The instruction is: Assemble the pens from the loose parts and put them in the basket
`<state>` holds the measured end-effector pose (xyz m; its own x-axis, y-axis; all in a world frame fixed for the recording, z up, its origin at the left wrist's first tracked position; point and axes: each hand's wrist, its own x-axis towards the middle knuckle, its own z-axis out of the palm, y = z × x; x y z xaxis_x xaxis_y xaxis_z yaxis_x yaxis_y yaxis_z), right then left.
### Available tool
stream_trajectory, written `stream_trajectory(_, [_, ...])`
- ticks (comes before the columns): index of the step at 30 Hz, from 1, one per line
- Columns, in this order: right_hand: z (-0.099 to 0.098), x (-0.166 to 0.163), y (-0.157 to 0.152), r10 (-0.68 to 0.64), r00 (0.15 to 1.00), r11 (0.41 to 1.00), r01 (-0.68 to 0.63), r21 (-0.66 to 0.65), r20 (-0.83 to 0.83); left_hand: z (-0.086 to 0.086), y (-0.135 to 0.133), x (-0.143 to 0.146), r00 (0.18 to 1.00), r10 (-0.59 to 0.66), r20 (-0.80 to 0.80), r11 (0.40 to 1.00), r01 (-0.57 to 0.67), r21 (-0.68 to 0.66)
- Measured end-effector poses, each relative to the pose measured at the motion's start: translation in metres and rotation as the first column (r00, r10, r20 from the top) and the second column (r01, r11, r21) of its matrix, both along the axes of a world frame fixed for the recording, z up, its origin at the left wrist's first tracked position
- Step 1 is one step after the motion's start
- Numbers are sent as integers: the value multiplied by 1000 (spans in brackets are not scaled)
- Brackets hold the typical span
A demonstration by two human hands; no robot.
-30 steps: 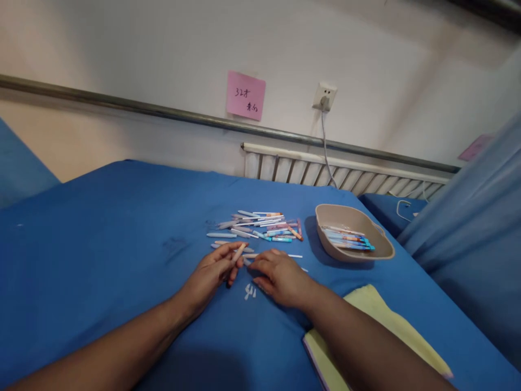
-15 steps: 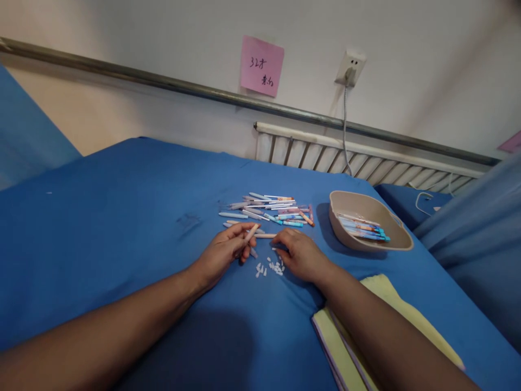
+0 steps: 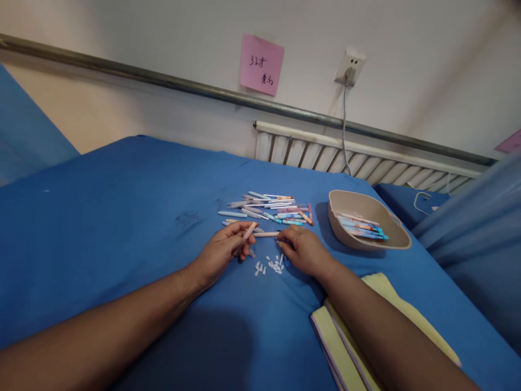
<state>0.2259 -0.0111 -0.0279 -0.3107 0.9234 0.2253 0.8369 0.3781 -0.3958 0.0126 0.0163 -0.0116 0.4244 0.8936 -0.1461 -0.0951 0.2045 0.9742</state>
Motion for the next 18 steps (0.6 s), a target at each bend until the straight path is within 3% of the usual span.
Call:
stream_trajectory(10, [3,-4,0,-50,999,999,50,5,-19,-3,3,-4,1000,-26,-17,1000,26,-11])
stream_trajectory(14, [2,-8,4,-109,975,986,130,103,-193,-1,4,-5,999,-14,-42,1000,14,-12])
stream_trajectory(16, [5,-6,7,-158,891,952,251,173,-426,2,4,-4,999,-6,-47,1000,5,-17])
stream_trajectory(18, [12,0,12,-178,709,899,400,181,-682,3,5,-4,999,-5,-44,1000,4,-23])
